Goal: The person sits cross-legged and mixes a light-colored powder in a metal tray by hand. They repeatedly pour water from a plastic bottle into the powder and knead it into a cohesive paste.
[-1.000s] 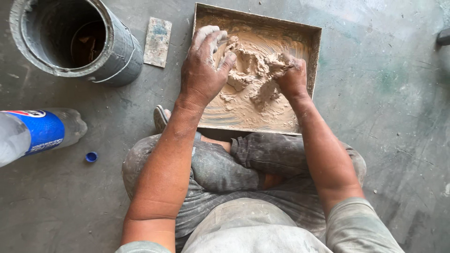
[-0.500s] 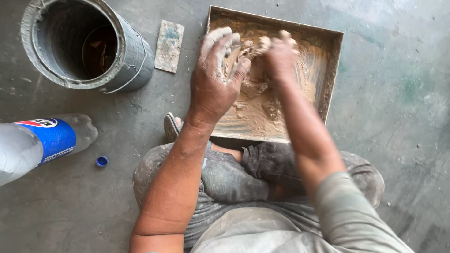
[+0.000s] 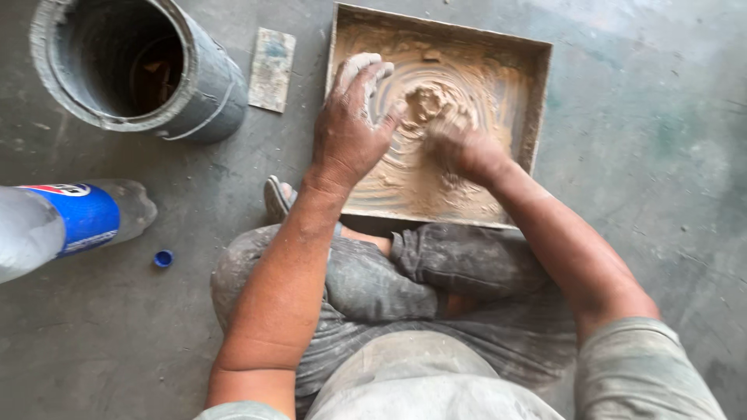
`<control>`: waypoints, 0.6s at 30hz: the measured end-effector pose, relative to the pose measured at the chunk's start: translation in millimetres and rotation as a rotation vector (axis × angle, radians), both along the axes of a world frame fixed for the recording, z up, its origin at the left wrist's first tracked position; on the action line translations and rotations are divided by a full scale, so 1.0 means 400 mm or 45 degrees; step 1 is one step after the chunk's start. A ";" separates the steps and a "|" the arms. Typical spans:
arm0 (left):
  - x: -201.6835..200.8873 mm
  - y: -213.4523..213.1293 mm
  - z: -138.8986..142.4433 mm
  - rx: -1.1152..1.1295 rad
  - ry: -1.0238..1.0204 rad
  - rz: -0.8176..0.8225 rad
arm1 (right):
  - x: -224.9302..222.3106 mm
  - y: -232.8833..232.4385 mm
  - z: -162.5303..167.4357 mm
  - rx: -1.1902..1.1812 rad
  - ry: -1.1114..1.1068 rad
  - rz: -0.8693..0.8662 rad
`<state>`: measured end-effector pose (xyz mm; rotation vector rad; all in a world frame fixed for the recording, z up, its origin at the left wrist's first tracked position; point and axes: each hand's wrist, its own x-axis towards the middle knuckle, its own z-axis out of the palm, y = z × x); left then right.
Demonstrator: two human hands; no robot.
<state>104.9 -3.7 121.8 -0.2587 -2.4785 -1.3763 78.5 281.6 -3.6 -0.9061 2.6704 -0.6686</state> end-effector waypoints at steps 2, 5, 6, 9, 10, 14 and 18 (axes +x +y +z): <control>-0.001 0.004 -0.001 0.010 -0.051 -0.029 | -0.021 0.026 0.028 -0.320 -0.140 -0.458; -0.005 0.009 -0.003 -0.001 -0.079 -0.039 | -0.036 0.025 0.058 -0.798 -0.510 -0.888; -0.004 0.011 -0.003 -0.009 -0.090 -0.046 | -0.043 0.017 0.060 -0.893 -0.603 -0.962; 0.003 0.016 -0.001 -0.013 -0.131 -0.091 | -0.069 0.002 0.050 -0.864 -0.524 -1.043; 0.006 0.016 0.001 -0.024 -0.129 -0.084 | -0.085 -0.006 0.040 -0.759 -0.389 -1.050; 0.004 -0.003 0.013 0.022 -0.084 -0.029 | -0.180 -0.043 0.010 -0.653 -0.268 -0.948; -0.037 -0.025 0.012 0.271 -0.312 0.086 | -0.278 -0.152 -0.023 0.096 0.270 -0.882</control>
